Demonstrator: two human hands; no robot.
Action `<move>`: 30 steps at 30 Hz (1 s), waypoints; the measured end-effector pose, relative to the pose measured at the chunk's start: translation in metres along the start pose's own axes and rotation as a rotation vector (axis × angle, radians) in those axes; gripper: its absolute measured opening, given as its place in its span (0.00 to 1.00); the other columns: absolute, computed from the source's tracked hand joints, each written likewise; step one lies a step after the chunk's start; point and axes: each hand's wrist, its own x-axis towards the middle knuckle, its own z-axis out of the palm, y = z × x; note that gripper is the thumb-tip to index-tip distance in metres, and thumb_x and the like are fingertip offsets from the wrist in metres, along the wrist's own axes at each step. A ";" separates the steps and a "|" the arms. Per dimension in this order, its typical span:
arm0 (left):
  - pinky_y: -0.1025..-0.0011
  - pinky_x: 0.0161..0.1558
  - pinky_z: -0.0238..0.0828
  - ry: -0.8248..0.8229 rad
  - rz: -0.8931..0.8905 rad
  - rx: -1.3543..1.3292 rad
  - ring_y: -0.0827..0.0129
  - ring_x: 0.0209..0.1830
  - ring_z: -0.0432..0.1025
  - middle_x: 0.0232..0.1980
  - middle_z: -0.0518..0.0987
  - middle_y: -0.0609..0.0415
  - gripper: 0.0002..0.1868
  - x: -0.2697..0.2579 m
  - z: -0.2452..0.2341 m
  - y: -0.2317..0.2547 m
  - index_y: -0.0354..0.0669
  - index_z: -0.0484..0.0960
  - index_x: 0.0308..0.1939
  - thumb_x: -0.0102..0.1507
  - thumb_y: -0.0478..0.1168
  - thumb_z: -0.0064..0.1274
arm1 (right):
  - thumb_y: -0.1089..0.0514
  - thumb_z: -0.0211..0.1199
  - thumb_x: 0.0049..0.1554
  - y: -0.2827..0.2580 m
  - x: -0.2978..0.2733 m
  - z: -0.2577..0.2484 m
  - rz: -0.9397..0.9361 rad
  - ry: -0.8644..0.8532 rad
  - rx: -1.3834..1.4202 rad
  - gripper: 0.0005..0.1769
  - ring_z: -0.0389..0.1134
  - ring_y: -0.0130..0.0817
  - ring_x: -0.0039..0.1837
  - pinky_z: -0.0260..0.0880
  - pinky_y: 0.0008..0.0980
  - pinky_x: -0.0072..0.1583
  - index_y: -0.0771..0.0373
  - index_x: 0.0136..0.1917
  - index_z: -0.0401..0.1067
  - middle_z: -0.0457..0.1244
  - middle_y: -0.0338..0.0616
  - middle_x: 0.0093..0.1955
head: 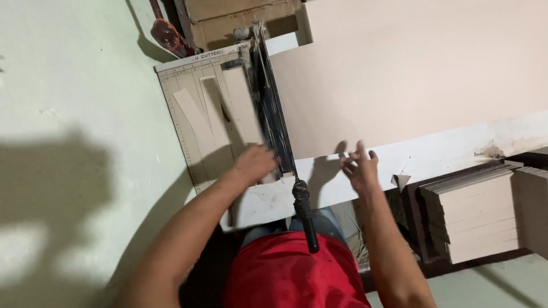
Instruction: The person uses a manual paper cutter to trim large sheets of paper into smaller rectangular pieces. They align each sheet, pull the cutting lever, and stack the cut pieces on a nearby table.
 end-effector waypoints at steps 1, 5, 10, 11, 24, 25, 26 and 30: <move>0.61 0.38 0.68 -0.073 -0.093 -0.020 0.62 0.37 0.76 0.44 0.83 0.61 0.07 -0.014 0.013 -0.006 0.62 0.85 0.39 0.61 0.40 0.54 | 0.38 0.63 0.65 -0.002 0.010 -0.002 0.059 -0.063 0.128 0.48 0.68 0.49 0.47 0.74 0.46 0.48 0.51 0.80 0.33 0.55 0.50 0.56; 0.59 0.56 0.71 -0.244 -0.251 -0.042 0.57 0.62 0.70 0.63 0.72 0.53 0.14 -0.052 -0.010 -0.039 0.50 0.79 0.56 0.67 0.38 0.51 | 0.39 0.69 0.61 0.017 0.041 -0.035 0.077 -0.170 0.312 0.32 0.63 0.29 0.33 0.69 0.20 0.34 0.52 0.63 0.52 0.51 0.35 0.37; 0.56 0.59 0.61 -0.089 -0.538 -0.309 0.54 0.64 0.63 0.64 0.67 0.49 0.15 -0.026 0.002 -0.044 0.50 0.72 0.61 0.71 0.46 0.43 | 0.44 0.68 0.63 0.036 0.029 -0.028 0.033 -0.207 0.114 0.25 0.70 0.37 0.40 0.78 0.34 0.42 0.59 0.53 0.55 0.57 0.37 0.42; 0.54 0.63 0.58 -0.048 -0.640 -0.403 0.52 0.70 0.58 0.69 0.65 0.45 0.21 -0.013 -0.017 -0.041 0.50 0.70 0.67 0.73 0.51 0.41 | 0.46 0.68 0.63 0.034 0.022 -0.020 0.009 -0.200 0.080 0.26 0.71 0.40 0.41 0.80 0.39 0.44 0.63 0.53 0.53 0.59 0.39 0.44; 0.37 0.76 0.34 -0.088 -0.799 -0.661 0.36 0.82 0.32 0.82 0.42 0.33 0.48 0.040 -0.044 -0.019 0.54 0.46 0.82 0.65 0.54 0.58 | 0.50 0.60 0.67 0.010 -0.016 0.019 -0.055 -0.285 -0.112 0.19 0.75 0.44 0.49 0.79 0.46 0.53 0.70 0.44 0.71 0.65 0.49 0.43; 0.36 0.76 0.31 -0.072 -0.804 -0.663 0.34 0.82 0.30 0.81 0.39 0.30 0.54 0.043 -0.040 -0.017 0.52 0.41 0.82 0.63 0.54 0.61 | 0.49 0.61 0.67 0.008 -0.014 0.020 -0.045 -0.296 -0.140 0.20 0.74 0.44 0.50 0.79 0.47 0.54 0.70 0.44 0.72 0.65 0.48 0.44; 0.35 0.76 0.27 -0.055 -0.809 -0.671 0.32 0.81 0.27 0.81 0.36 0.28 0.59 0.047 -0.035 -0.014 0.51 0.35 0.82 0.61 0.53 0.65 | 0.48 0.62 0.66 0.005 -0.012 0.020 -0.034 -0.305 -0.173 0.20 0.74 0.44 0.50 0.79 0.48 0.55 0.69 0.45 0.73 0.64 0.47 0.44; 0.32 0.74 0.31 -0.232 -0.840 -0.441 0.34 0.81 0.27 0.81 0.32 0.28 0.63 0.062 -0.013 -0.014 0.47 0.38 0.82 0.56 0.57 0.66 | 0.31 0.57 0.66 0.010 -0.003 0.024 -0.008 -0.286 -0.500 0.34 0.71 0.37 0.38 0.77 0.49 0.51 0.66 0.42 0.76 0.64 0.46 0.33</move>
